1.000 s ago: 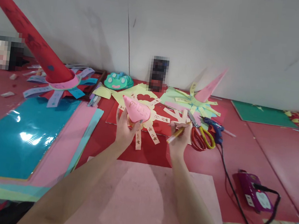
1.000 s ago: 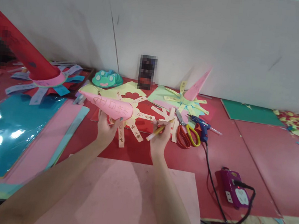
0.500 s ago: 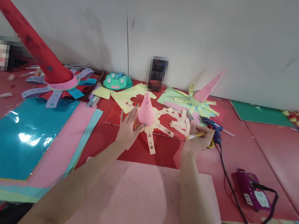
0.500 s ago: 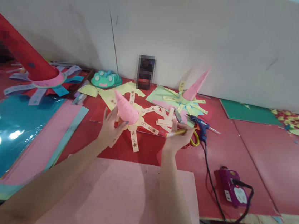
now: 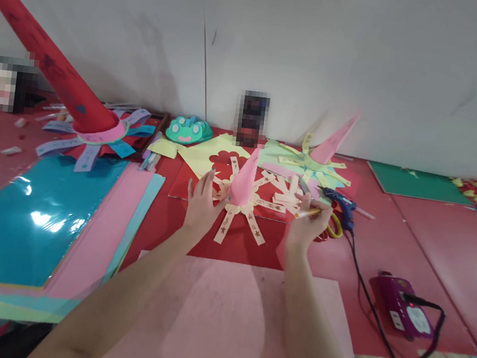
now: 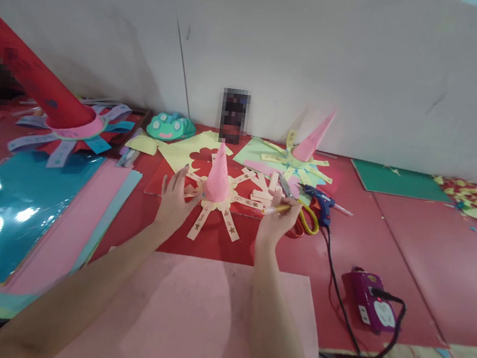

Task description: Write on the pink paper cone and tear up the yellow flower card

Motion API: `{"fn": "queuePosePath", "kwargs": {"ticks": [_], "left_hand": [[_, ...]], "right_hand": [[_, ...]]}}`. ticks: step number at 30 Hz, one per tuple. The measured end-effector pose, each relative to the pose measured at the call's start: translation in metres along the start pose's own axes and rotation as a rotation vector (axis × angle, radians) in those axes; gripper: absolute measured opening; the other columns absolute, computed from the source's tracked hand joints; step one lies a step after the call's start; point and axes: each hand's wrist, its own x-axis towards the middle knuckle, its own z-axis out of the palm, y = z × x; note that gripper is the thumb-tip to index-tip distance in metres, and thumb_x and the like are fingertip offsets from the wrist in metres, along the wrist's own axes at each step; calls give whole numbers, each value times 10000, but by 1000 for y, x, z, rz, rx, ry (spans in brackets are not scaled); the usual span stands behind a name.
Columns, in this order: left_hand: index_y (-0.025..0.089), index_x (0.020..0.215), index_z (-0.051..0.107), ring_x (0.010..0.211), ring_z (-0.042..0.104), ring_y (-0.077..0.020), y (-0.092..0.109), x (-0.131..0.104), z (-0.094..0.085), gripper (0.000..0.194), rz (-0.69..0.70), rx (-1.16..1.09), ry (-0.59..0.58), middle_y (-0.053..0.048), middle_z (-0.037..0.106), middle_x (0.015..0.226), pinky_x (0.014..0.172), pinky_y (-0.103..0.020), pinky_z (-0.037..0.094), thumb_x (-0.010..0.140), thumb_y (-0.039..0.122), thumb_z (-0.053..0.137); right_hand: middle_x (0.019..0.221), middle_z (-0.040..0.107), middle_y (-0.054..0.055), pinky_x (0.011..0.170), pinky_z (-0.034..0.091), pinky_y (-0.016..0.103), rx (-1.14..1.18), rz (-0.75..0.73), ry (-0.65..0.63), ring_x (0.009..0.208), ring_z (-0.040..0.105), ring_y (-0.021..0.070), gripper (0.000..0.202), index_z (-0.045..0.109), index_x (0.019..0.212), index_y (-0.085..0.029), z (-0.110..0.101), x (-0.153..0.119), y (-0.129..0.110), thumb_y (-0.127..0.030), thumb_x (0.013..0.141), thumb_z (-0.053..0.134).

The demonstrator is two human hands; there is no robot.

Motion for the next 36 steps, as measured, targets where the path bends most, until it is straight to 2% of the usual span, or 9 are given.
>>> {"fn": "queuePosePath", "kwargs": {"ticks": [3, 6, 10, 14, 18, 23, 26, 32, 36], "left_hand": [[178, 1307, 356, 1228, 433, -292, 0, 0, -3, 546, -40, 0, 25, -147, 485, 1300, 1045, -531, 282, 784, 213, 511], [198, 1234, 416, 1201, 452, -290, 1, 0, -5, 553, -62, -8, 39, -125, 509, 1267, 1007, -512, 336, 696, 77, 465], [217, 1146, 459, 1213, 451, -287, 1, 0, -5, 575, -29, 25, -54, -120, 496, 1284, 1031, -542, 286, 603, 28, 449], [222, 1122, 480, 1240, 434, -273, 1, -2, -3, 556, 60, 68, -144, -123, 502, 1284, 1036, -553, 268, 616, -1, 419], [230, 1157, 477, 1222, 456, -256, -1, 0, -5, 541, 62, 35, -82, -105, 519, 1271, 1030, -520, 300, 678, -11, 402], [216, 1186, 479, 1223, 444, -248, -9, 8, -12, 444, -68, -137, 138, -111, 509, 1255, 1015, -443, 359, 762, 84, 469], [183, 1188, 474, 1131, 511, -234, -14, 13, -14, 395, -170, -263, 259, -127, 519, 1203, 956, -390, 421, 796, 187, 515], [178, 1123, 507, 804, 600, -176, -18, 12, -10, 294, -379, -466, 218, -75, 623, 928, 687, -293, 486, 886, 318, 404], [186, 1116, 501, 776, 583, -148, -13, 12, -12, 301, -390, -539, 241, -58, 628, 902, 668, -258, 462, 916, 330, 330]], "right_hand": [[732, 616, 0, 744, 460, 336, -53, 58, -191, 736, 622, 158, 223, 400, 779, -222, 2, -6, 2, -412, 815, 513], [802, 589, 15, 696, 449, 305, -112, 68, -341, 752, 593, 149, 231, 455, 785, -206, 4, -10, 6, -415, 778, 553], [812, 586, 27, 651, 438, 303, -198, 69, -451, 743, 566, 160, 234, 481, 797, -207, 7, -14, 11, -432, 767, 536], [844, 622, 49, 712, 435, 356, -316, 32, -528, 789, 562, 192, 164, 502, 804, -211, 8, -15, 16, -370, 763, 513], [850, 638, 55, 745, 429, 375, -349, -41, -552, 818, 557, 206, 96, 522, 796, -211, 7, -16, 17, -292, 744, 517], [842, 640, 61, 765, 429, 385, -374, -54, -557, 836, 552, 213, 99, 537, 819, -206, 7, -17, 16, -271, 757, 494], [843, 640, 60, 778, 425, 392, -362, -60, -552, 846, 548, 214, 97, 543, 818, -207, 6, -17, 17, -265, 753, 501], [863, 634, 70, 778, 432, 391, -382, -60, -549, 867, 547, 214, 114, 551, 831, -199, 6, -17, 19, -265, 754, 502], [882, 638, 77, 766, 443, 378, -397, -40, -566, 871, 551, 217, 131, 549, 863, -200, 5, -17, 18, -260, 755, 504]]}}
